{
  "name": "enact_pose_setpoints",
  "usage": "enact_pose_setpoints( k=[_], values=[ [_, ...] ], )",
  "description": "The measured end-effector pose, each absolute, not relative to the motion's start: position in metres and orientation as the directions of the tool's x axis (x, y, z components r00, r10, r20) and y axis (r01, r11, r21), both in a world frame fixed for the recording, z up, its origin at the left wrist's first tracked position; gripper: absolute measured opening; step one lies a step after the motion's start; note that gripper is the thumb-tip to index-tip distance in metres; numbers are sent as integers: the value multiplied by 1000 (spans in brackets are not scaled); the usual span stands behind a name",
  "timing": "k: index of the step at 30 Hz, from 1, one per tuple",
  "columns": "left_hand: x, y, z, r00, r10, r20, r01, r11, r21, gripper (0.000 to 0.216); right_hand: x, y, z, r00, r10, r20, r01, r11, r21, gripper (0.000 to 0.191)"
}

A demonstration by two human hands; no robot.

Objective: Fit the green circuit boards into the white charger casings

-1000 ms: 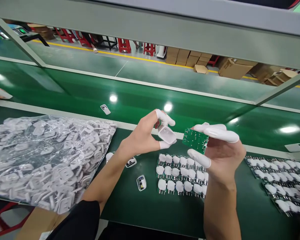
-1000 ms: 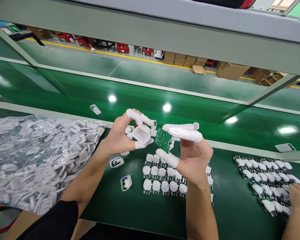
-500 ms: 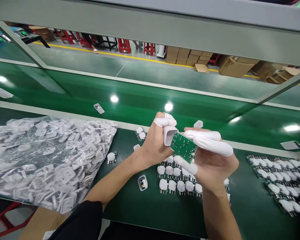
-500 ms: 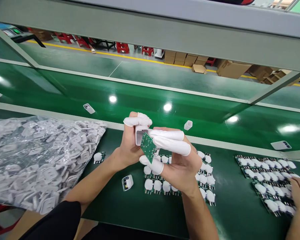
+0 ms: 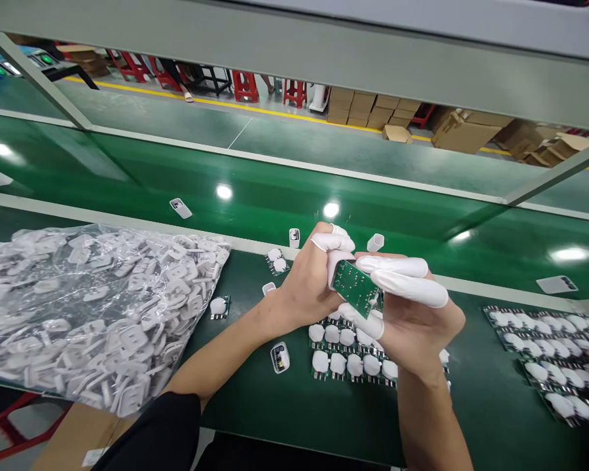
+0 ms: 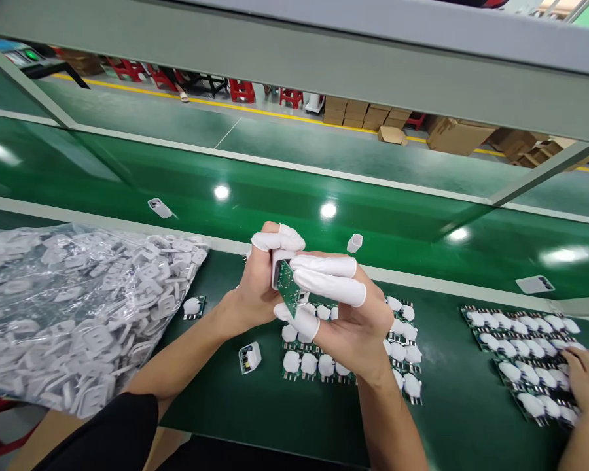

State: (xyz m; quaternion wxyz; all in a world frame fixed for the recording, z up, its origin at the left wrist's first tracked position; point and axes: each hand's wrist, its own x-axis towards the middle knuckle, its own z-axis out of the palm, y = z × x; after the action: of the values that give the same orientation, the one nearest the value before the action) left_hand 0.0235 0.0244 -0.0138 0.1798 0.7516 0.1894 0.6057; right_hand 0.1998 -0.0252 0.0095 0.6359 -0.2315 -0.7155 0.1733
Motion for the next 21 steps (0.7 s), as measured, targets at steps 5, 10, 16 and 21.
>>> enact_pose_setpoints(
  k=[5,10,16,21],
  values=[
    [24,23,-15,207,539,816,57,-840,540,50,201,-26,8,-90,564,821,118,824,-554,75],
    [24,23,-13,216,535,817,47,-841,539,49,201,-27,10,-98,566,819,146,822,-551,72],
    [24,22,-12,220,539,813,68,-840,538,46,201,-25,15,-109,562,820,187,822,-539,70],
    [23,21,-13,234,518,823,101,-855,509,50,201,-26,16,-130,551,825,179,831,-527,70]
  ],
)
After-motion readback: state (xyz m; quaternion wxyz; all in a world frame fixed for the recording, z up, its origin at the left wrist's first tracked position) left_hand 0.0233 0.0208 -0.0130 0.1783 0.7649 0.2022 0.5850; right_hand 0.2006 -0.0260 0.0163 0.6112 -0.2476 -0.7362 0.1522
